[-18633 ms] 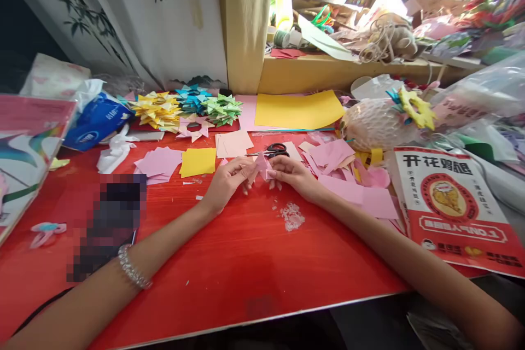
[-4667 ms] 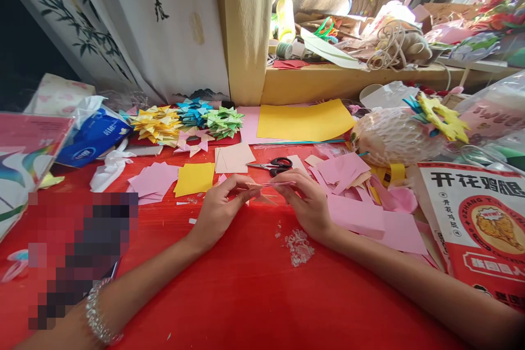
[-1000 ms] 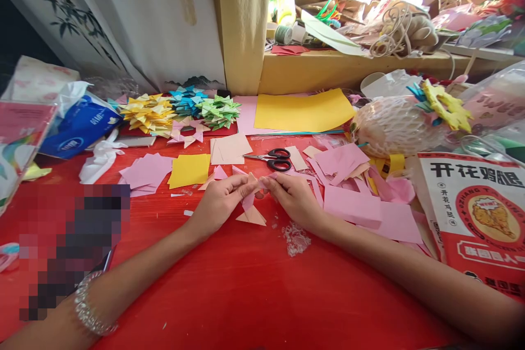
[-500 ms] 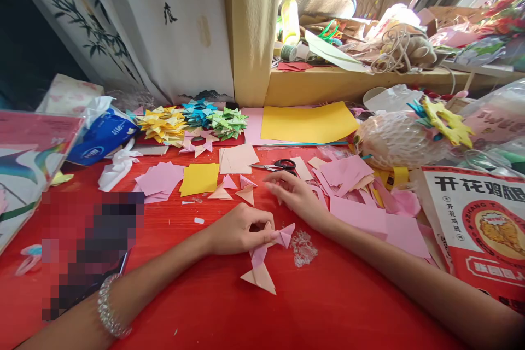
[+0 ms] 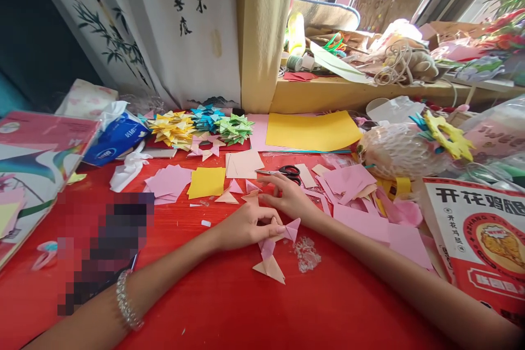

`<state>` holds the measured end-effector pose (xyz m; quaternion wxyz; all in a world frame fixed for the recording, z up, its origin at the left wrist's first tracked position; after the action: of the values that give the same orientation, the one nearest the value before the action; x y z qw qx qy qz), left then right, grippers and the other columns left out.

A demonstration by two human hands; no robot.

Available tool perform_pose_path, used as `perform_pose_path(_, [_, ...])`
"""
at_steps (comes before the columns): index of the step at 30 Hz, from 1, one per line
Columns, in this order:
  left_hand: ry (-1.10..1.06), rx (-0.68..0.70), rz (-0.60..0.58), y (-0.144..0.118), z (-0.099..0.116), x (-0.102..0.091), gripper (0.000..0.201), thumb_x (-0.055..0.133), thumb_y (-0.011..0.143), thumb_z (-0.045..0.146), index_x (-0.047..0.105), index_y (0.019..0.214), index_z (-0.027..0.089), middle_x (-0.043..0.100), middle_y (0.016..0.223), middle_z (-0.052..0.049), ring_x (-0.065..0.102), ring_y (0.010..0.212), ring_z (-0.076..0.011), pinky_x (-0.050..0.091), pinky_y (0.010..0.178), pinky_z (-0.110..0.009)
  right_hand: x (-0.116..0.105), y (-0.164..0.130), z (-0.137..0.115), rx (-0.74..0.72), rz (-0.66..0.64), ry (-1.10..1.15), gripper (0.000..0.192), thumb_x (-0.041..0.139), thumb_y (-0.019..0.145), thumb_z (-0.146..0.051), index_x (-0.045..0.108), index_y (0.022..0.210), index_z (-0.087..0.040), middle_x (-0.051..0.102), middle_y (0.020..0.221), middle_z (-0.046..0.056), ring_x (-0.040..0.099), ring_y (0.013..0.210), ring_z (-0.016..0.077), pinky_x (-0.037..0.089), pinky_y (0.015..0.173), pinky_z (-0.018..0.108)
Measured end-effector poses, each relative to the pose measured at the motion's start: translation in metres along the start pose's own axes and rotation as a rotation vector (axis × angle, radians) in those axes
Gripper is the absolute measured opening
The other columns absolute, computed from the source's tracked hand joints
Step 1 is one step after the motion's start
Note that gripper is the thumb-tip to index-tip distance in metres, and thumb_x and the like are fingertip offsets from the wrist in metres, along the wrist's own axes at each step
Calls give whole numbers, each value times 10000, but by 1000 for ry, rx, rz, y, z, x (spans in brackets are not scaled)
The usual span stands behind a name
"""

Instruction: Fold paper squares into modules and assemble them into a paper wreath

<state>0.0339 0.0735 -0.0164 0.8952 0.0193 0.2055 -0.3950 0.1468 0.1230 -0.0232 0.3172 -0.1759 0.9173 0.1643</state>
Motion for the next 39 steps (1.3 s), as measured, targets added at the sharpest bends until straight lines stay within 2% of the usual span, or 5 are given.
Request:
perform_pose_path(7, [57, 36, 22, 1, 4, -1, 290, 489, 862, 366, 652, 771, 145, 610, 696, 4, 503, 652, -95, 363, 596, -189, 3, 8, 2, -3, -18, 42, 141, 525, 800, -157, 665, 822, -159, 656, 807, 31, 530, 667, 123, 411, 645, 260])
perform_pose_path(16, [102, 46, 35, 0, 4, -1, 289, 489, 862, 387, 647, 780, 159, 655, 700, 2, 532, 651, -104, 363, 614, -203, -5, 0, 7, 41, 104, 197, 175, 465, 841, -228, 518, 1000, -178, 554, 755, -9, 468, 559, 94, 391, 547, 232])
perform_pose_path(22, [165, 77, 43, 0, 6, -2, 270, 500, 863, 341, 630, 707, 164, 632, 694, 13, 510, 760, -130, 348, 743, -228, 6, -2, -9, -234, -169, 86, 246, 499, 835, -190, 583, 1066, -197, 516, 696, -19, 435, 565, 90, 363, 532, 207])
perform_pose_path(27, [144, 92, 22, -1, 6, 0, 248, 492, 868, 324, 603, 716, 164, 602, 689, 26, 496, 705, -108, 347, 709, -214, 12, -3, -9, -323, -179, -97, 222, 480, 853, -197, 632, 1012, -172, 640, 848, 52, 530, 668, 124, 394, 570, 220])
perform_pose_path(39, [71, 35, 19, 0, 4, -1, 234, 511, 844, 324, 602, 704, 160, 569, 678, 12, 478, 657, -103, 356, 583, -186, 14, -9, -8, -388, -196, -212, 191, 507, 848, -230, 645, 968, -174, 565, 941, 77, 562, 711, 131, 435, 574, 221])
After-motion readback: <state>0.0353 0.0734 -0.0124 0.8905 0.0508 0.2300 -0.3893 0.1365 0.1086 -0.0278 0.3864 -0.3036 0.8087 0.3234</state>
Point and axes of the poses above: each hand's wrist, its own y-axis towards the middle knuckle, its own x-axis out of the palm, z = x × y, the point moved 4 cm from there along y, towards the middle knuckle
